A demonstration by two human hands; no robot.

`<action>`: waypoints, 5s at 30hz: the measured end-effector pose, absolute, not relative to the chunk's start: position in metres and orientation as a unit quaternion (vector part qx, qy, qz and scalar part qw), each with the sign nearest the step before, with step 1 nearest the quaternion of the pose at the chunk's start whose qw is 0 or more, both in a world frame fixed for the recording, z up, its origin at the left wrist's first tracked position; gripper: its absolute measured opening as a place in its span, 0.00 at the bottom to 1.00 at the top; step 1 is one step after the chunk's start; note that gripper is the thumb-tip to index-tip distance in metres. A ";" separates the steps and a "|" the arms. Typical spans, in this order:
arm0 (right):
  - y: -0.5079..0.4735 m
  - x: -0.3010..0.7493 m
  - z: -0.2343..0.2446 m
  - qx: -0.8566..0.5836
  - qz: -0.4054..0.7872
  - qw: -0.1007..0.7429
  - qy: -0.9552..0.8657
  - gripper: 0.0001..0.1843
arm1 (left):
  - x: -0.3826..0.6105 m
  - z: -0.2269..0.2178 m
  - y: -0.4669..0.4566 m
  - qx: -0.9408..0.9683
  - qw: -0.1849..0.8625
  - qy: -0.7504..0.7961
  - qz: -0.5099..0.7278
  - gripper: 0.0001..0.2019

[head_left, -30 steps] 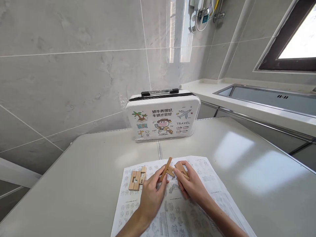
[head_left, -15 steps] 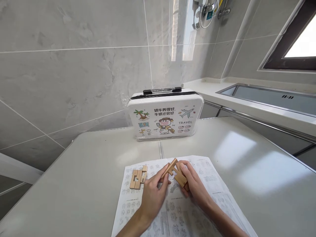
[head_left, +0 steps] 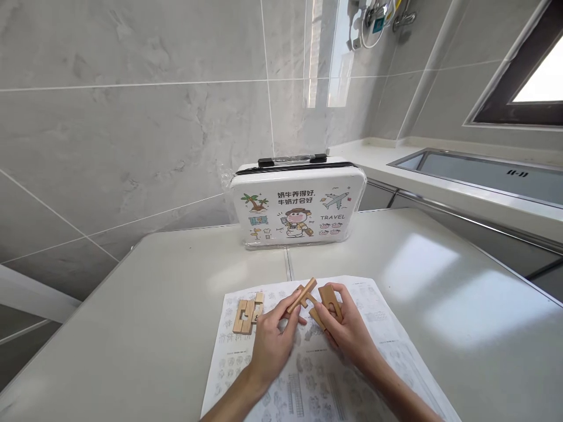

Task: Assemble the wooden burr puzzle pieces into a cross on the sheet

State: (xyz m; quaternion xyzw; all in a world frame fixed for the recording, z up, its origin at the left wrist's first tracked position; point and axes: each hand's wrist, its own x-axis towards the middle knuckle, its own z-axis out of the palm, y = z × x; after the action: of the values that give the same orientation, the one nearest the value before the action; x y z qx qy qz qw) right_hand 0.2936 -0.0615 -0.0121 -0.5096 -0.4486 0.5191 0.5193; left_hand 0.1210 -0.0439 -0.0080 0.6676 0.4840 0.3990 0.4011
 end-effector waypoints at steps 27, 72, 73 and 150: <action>-0.058 0.293 -0.021 -0.528 0.510 0.545 -0.406 0.26 | 0.125 -0.003 -0.053 0.699 0.439 0.446 0.347 0.17; -0.058 0.303 -0.010 -0.437 0.597 0.578 -0.345 0.21 | 0.110 0.004 -0.055 0.901 0.300 0.292 0.110 0.41; -0.058 0.303 -0.010 -0.430 0.606 0.576 -0.340 0.22 | 0.111 0.005 -0.056 0.896 0.310 0.294 0.122 0.40; -0.065 0.311 -0.007 -0.388 0.455 0.441 -0.670 0.22 | 0.124 0.001 -0.054 0.563 0.603 0.450 0.342 0.21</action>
State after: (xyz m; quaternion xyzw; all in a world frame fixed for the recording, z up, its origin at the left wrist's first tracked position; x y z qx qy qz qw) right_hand 0.3112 -0.0650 -0.0067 -0.3877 -0.6695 0.4552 0.4407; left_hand 0.1244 -0.0542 0.0008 0.5627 0.4503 0.3417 0.6032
